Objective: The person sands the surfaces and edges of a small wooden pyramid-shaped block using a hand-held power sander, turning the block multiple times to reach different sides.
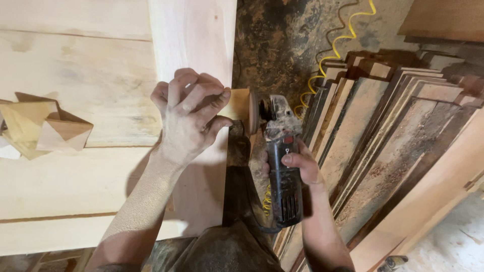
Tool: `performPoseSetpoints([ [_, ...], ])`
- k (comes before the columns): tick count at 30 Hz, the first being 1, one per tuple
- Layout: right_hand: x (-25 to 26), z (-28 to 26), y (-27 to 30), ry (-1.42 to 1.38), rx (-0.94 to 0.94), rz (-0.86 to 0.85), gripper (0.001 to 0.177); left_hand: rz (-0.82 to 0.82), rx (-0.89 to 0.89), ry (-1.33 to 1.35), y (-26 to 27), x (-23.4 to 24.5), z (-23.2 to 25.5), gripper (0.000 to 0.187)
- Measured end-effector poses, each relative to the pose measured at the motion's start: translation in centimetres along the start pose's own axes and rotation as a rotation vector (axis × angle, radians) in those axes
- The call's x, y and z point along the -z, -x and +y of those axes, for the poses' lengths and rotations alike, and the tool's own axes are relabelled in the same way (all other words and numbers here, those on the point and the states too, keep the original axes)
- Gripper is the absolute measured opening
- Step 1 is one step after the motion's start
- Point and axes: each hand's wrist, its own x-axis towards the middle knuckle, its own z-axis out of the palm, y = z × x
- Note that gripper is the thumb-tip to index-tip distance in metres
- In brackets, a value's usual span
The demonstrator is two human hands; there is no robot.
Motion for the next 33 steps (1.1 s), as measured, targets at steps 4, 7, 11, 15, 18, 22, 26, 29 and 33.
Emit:
performPoseSetpoints([
  [4,0.0,-0.5,0.0,-0.022,0.0,0.008,0.062,-0.018,0.024,0.013,-0.1,0.1,0.2,0.057],
  [7,0.3,-0.5,-0.6,-0.055,-0.029,-0.168,0.06,-0.013,0.022,0.011,-0.4,0.3,0.3,0.056],
  [11,0.3,-0.7,0.1,-0.022,-0.045,-0.039,0.06,-0.019,0.028,0.023,-0.4,0.3,0.3,0.055],
  [15,-0.6,-1.3,-0.8,-0.012,0.004,-0.062,0.06,-0.01,0.022,0.026,-0.2,0.1,0.2,0.055],
  [18,-0.3,-1.0,-0.4,-0.009,0.01,-0.07,0.062,0.002,0.01,0.011,-0.3,0.2,0.2,0.052],
  [22,-0.4,-0.9,0.3,0.041,-0.042,-0.1,0.058,0.018,0.003,0.02,-0.5,0.2,0.1,0.054],
  [26,-0.2,-0.7,-0.3,0.005,-0.03,-0.022,0.053,0.021,-0.002,0.033,-0.2,-0.1,-0.2,0.055],
  [29,0.6,-1.1,-0.8,0.042,-0.02,-0.03,0.054,0.004,0.005,0.031,0.0,0.3,-0.1,0.055],
  [33,1.2,-0.1,0.2,0.05,-0.04,-0.056,0.06,0.001,0.019,0.038,-0.5,0.6,0.2,0.056],
])
